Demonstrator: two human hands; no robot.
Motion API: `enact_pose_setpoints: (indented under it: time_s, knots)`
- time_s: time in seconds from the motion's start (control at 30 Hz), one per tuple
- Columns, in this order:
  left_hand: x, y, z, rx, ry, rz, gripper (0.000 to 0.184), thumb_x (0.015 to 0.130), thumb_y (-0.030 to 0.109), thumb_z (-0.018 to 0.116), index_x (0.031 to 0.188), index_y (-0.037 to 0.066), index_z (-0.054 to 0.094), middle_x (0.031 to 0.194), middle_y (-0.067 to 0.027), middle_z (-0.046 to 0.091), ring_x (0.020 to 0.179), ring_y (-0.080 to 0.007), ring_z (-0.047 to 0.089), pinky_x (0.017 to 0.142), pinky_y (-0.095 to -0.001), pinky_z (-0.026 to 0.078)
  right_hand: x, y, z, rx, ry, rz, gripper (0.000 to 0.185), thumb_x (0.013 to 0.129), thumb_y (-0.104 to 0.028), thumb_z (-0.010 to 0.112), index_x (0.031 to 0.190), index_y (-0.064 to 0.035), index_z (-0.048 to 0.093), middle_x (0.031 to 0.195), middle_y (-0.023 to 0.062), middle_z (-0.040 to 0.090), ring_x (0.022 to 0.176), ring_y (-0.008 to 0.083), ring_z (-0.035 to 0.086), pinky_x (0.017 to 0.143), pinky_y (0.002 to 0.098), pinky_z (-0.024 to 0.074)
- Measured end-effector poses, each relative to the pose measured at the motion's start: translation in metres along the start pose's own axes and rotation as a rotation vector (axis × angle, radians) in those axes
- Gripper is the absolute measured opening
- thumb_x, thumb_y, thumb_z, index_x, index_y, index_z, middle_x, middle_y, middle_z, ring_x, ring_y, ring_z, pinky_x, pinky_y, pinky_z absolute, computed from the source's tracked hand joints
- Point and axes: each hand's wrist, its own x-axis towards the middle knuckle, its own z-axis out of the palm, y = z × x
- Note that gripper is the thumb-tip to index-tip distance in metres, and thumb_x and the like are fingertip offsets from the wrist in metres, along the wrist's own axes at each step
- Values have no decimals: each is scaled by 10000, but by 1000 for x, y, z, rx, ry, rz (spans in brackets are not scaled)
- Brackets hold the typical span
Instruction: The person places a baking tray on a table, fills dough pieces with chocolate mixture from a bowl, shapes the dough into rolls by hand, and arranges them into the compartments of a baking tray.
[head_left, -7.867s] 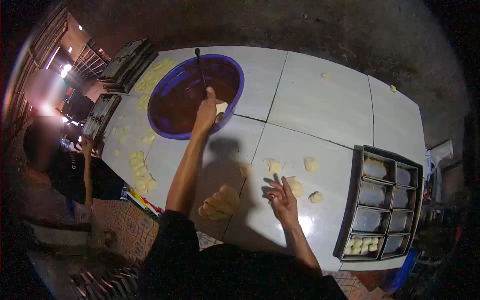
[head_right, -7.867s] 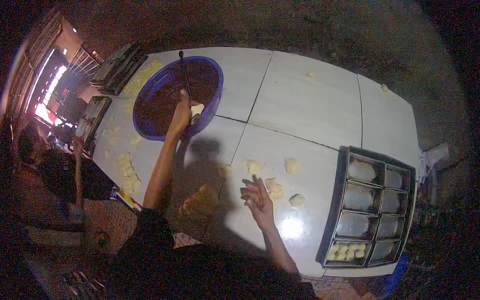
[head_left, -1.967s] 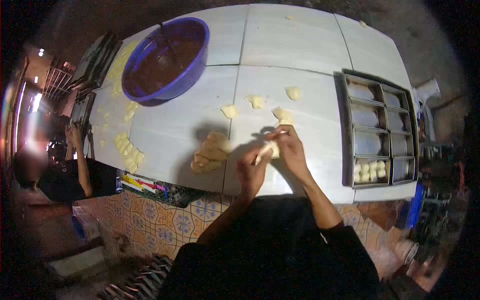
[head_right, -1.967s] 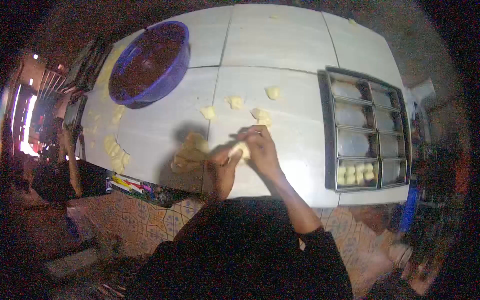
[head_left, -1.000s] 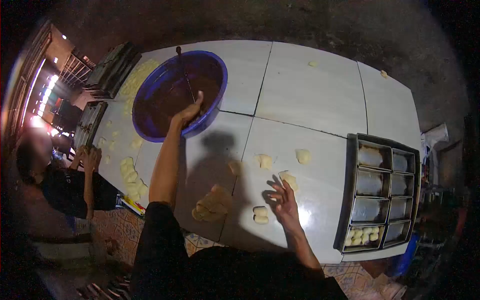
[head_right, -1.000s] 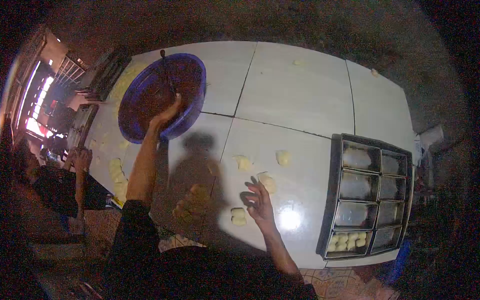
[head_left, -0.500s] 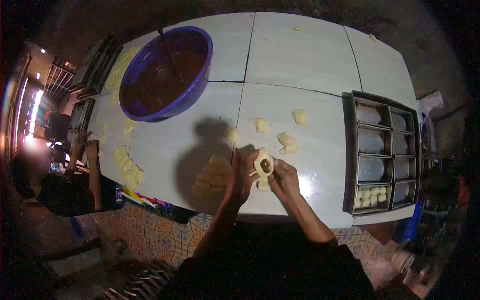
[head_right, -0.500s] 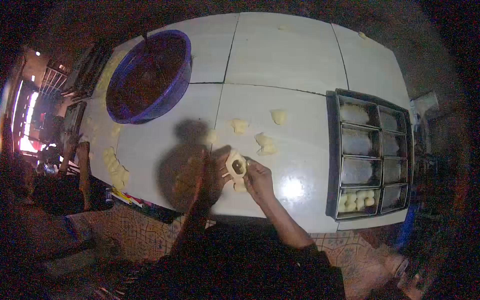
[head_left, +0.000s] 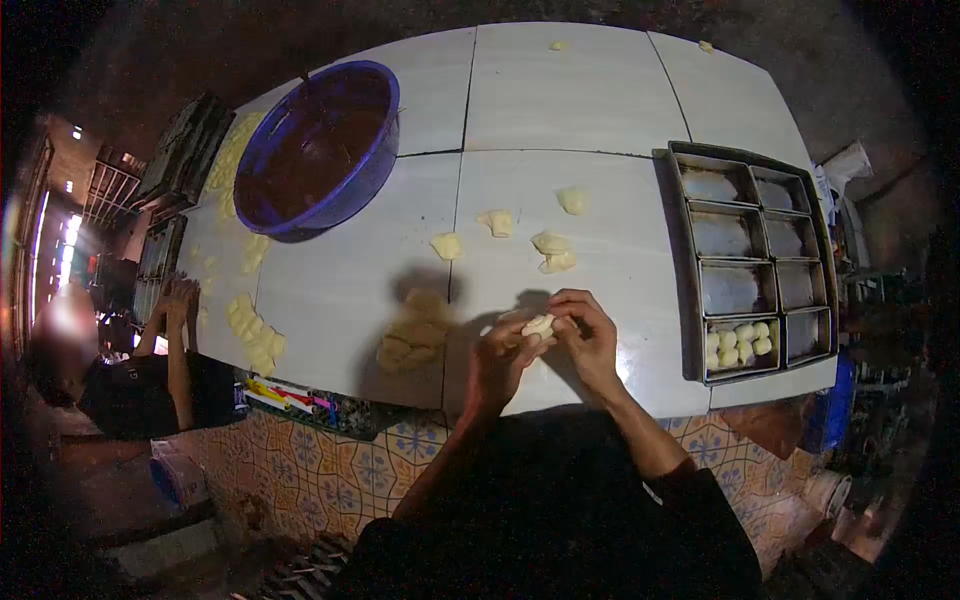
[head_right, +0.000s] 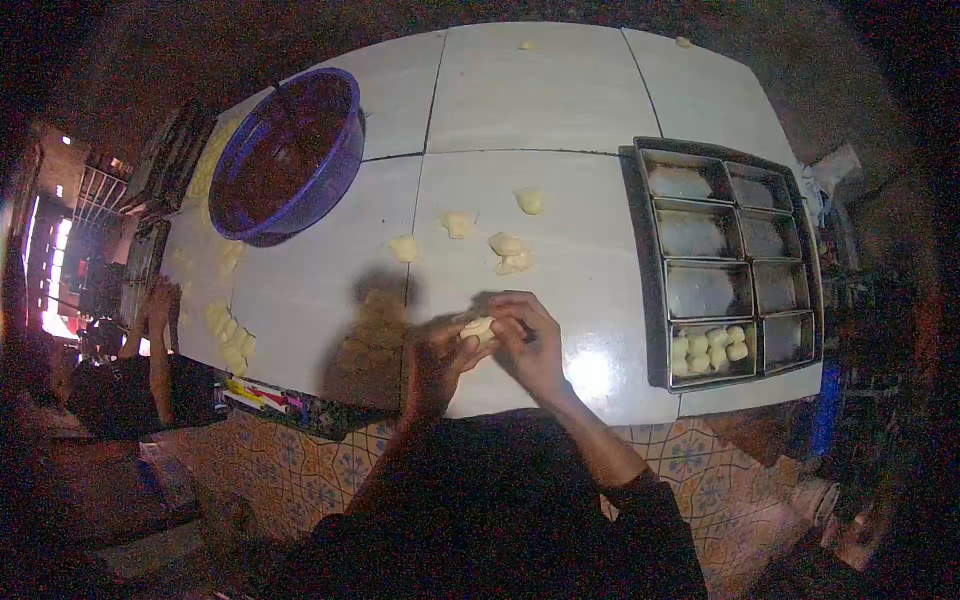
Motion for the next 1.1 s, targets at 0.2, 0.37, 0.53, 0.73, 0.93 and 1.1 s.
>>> enact_pose_setpoints:
  time_s: [0.2,0.37,0.53,0.73,0.93,1.1]
  knots:
    - [-9,-18,-2,-135,-38,-232,314,907,198,605,1093,-50,557,879,-92,629,808,-136,625,688,-259,547,-22,-19,-5,-206,-181,114,213,885,-121,592,1072,-35,648,880,65,594,856,175,597,746,292,498]
    - [-25,-23,14,28,85,139,555,872,29,569,1348,51,284,894,-86,575,764,-144,583,667,-253,498,-31,-15,-3,-86,-120,284,439,891,-174,607,1300,-71,485,860,67,619,788,142,585,686,284,503]
    - [-31,-13,0,88,-18,249,736,729,-77,562,1388,69,268,966,-82,544,920,-176,567,746,-277,494,-20,-2,-23,421,-660,945,481,925,-126,541,1383,-85,397,1048,92,616,881,169,579,694,334,492]
    - [-22,-18,-20,312,159,324,588,736,-64,548,1295,36,398,1159,-129,514,1191,-263,490,996,-371,378,11,-1,-10,-63,-361,270,693,746,81,622,1380,-53,376,1135,107,620,1045,205,582,922,322,449]
    - [-10,-14,-19,725,52,407,447,724,58,643,1166,84,581,1251,-139,554,1257,-339,420,1089,-461,264,49,-11,-13,-443,-388,41,631,744,5,658,1332,-94,452,1192,165,583,1097,339,546,919,402,456]
    - [-3,-33,-4,1004,-120,446,296,758,74,643,1055,79,645,1152,-93,631,1292,-312,407,1090,-647,85,114,19,-22,-736,-260,-201,379,754,-26,611,1132,-45,586,1154,168,583,1108,344,510,934,423,421]
